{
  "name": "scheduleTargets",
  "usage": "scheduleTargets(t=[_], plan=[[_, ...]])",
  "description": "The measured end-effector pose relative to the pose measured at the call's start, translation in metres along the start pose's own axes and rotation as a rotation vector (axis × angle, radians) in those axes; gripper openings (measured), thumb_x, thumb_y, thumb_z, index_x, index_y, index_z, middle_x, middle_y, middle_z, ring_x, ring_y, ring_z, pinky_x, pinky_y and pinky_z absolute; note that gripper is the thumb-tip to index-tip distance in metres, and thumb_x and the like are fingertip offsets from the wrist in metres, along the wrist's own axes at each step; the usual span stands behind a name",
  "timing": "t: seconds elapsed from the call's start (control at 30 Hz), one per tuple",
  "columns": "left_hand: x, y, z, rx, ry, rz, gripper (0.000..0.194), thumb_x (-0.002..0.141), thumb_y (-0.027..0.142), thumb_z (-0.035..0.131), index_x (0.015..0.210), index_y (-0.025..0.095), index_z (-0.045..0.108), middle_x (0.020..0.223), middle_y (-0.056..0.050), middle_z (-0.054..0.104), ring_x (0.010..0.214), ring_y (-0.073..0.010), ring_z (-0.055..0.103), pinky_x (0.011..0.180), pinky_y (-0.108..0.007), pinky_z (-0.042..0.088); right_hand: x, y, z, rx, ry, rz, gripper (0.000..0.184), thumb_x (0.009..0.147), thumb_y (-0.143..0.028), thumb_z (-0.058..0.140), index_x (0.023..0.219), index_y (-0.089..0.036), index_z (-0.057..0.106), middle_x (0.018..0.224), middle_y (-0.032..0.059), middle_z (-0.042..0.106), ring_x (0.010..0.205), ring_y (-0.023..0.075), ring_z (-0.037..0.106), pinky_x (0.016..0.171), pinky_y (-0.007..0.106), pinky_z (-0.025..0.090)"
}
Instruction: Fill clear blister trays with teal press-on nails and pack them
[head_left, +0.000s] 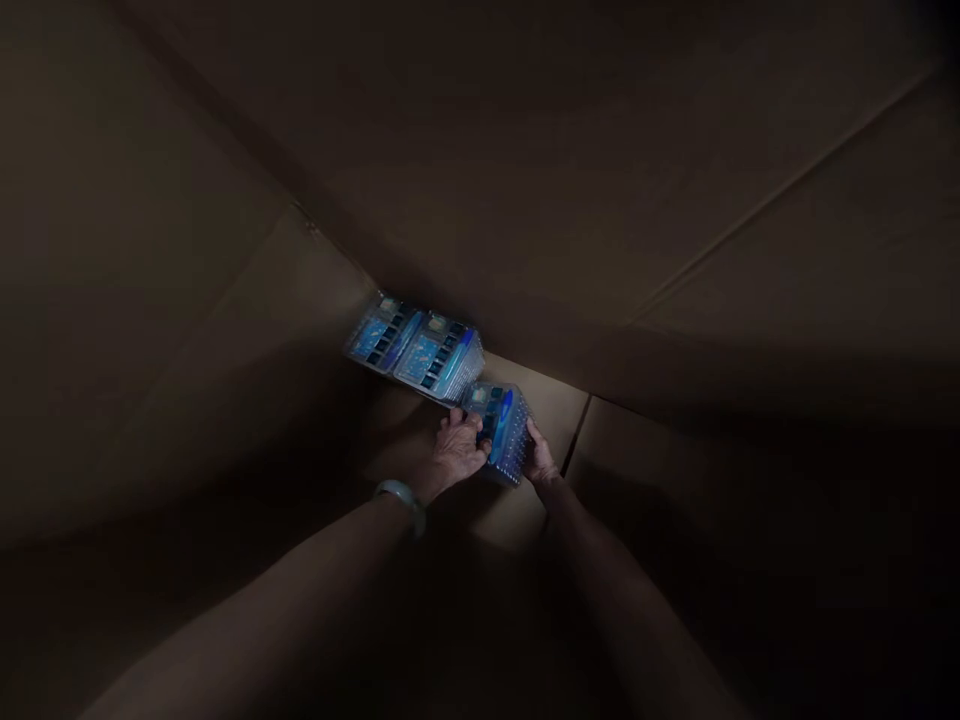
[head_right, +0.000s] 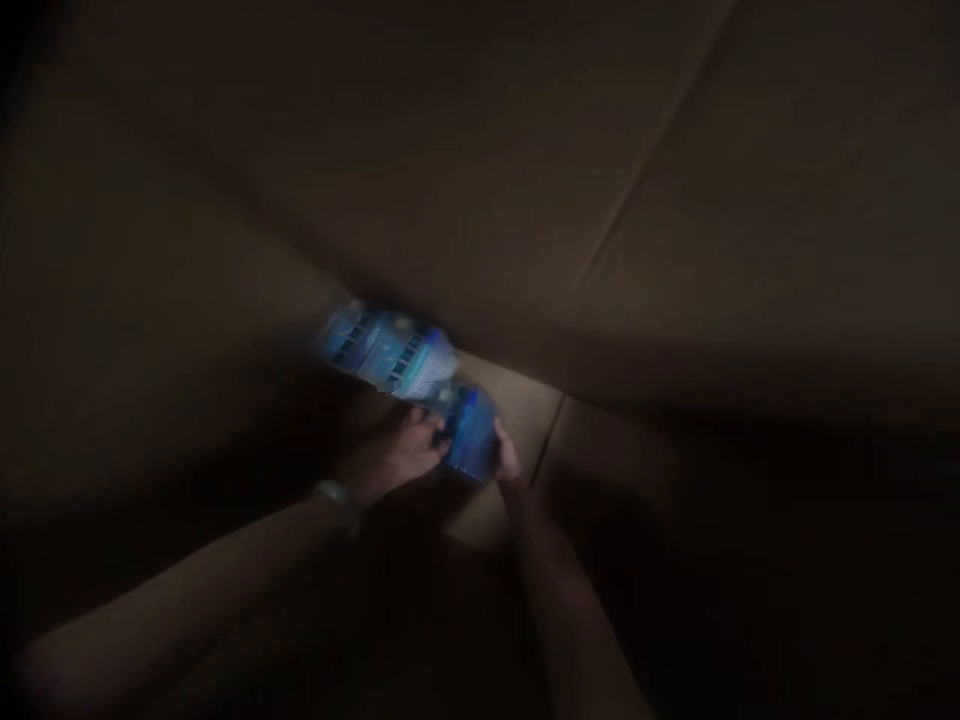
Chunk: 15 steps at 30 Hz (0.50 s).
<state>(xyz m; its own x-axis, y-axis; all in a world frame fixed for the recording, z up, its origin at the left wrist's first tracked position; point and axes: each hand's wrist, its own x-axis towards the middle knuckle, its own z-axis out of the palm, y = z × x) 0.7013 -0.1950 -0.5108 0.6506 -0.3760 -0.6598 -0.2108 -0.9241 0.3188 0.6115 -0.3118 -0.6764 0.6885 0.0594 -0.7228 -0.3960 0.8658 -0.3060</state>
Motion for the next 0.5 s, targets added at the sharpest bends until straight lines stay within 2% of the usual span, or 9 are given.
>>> scheduleTargets(t=[0.13, 0.33, 0.5], plan=[[0.006, -0.006, 0.005, 0.054, -0.015, 0.091, 0.03, 0.079, 0.029, 0.052, 0.107, 0.018, 0.052, 0.129, -0.009, 0.037, 0.115, -0.0261, 0.035, 0.093, -0.049, 0.029, 0.01, 0.005, 0.0, -0.01, 0.024, -0.06, 0.043, 0.085, -0.049, 0.038, 0.108, -0.014, 0.052, 0.105, 0.0078, 0.058, 0.09, 0.0173, 0.057, 0.081, 0.039, 0.043], [0.013, -0.031, 0.04, 0.051, -0.095, 0.22, 0.042, 0.078, 0.029, 0.053, 0.118, 0.018, 0.045, 0.136, -0.009, 0.029, 0.121, -0.0298, 0.028, 0.096, -0.054, 0.024, 0.022, 0.01, -0.009, -0.069, 0.065, -0.087, 0.035, 0.086, -0.04, 0.043, 0.108, -0.014, 0.05, 0.105, 0.0075, 0.055, 0.088, 0.0172, 0.056, 0.076, 0.038, 0.046], [0.006, -0.039, 0.053, -0.01, -0.201, 0.206, 0.045, 0.078, 0.029, 0.054, 0.121, 0.019, 0.043, 0.137, -0.009, 0.027, 0.12, -0.03, 0.03, 0.095, -0.053, 0.027, 0.022, 0.011, -0.019, -0.166, 0.156, -0.15, 0.029, 0.085, -0.033, 0.047, 0.105, -0.013, 0.052, 0.102, 0.0063, 0.055, 0.086, 0.016, 0.056, 0.074, 0.035, 0.047]])
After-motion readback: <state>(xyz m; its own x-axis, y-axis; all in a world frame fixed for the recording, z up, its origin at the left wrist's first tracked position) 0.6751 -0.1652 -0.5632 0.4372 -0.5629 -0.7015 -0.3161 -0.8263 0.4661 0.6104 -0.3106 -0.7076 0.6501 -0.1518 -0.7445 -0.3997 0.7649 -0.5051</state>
